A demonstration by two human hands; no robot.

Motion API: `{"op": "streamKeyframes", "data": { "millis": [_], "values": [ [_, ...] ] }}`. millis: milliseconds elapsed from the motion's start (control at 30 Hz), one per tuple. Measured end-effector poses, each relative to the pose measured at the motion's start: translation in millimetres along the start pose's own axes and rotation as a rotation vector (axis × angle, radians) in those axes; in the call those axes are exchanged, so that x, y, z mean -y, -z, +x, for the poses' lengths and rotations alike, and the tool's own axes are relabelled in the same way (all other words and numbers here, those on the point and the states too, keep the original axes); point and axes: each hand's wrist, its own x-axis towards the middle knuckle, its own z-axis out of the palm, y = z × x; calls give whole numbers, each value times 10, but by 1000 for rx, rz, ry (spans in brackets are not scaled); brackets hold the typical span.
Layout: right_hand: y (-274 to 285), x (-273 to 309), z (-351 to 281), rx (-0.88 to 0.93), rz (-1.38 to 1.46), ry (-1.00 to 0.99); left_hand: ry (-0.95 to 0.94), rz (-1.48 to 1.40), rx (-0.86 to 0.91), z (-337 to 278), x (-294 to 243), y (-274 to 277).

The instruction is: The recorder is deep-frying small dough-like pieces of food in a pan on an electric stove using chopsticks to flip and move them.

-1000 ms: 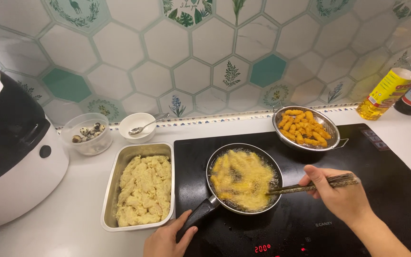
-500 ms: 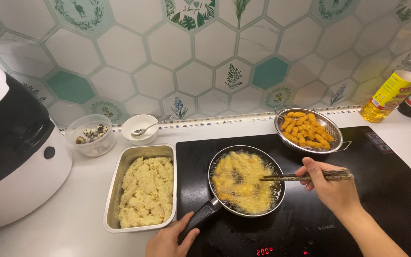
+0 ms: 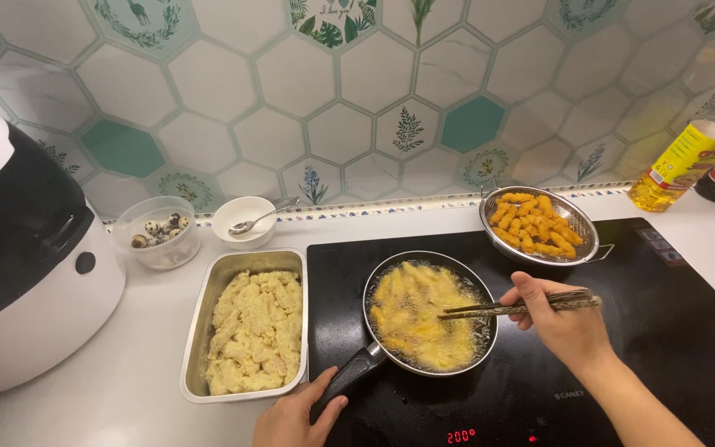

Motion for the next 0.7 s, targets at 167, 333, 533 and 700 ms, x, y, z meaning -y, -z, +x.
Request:
{"op": "streamKeyframes", "data": {
  "millis": [167, 333, 533, 700],
  "values": [
    [-72, -85, 31, 76, 100, 53, 13, -5, 35, -12, -18, 27],
    [131, -23, 75, 25, 63, 69, 6, -7, 27, -27, -22, 49],
    [206, 78, 15, -43, -122, -34, 2, -9, 15, -43, -47, 48],
    [323, 13, 50, -47, -50, 60, -64, -80, -115, -106, -37, 34]
  ]
}}
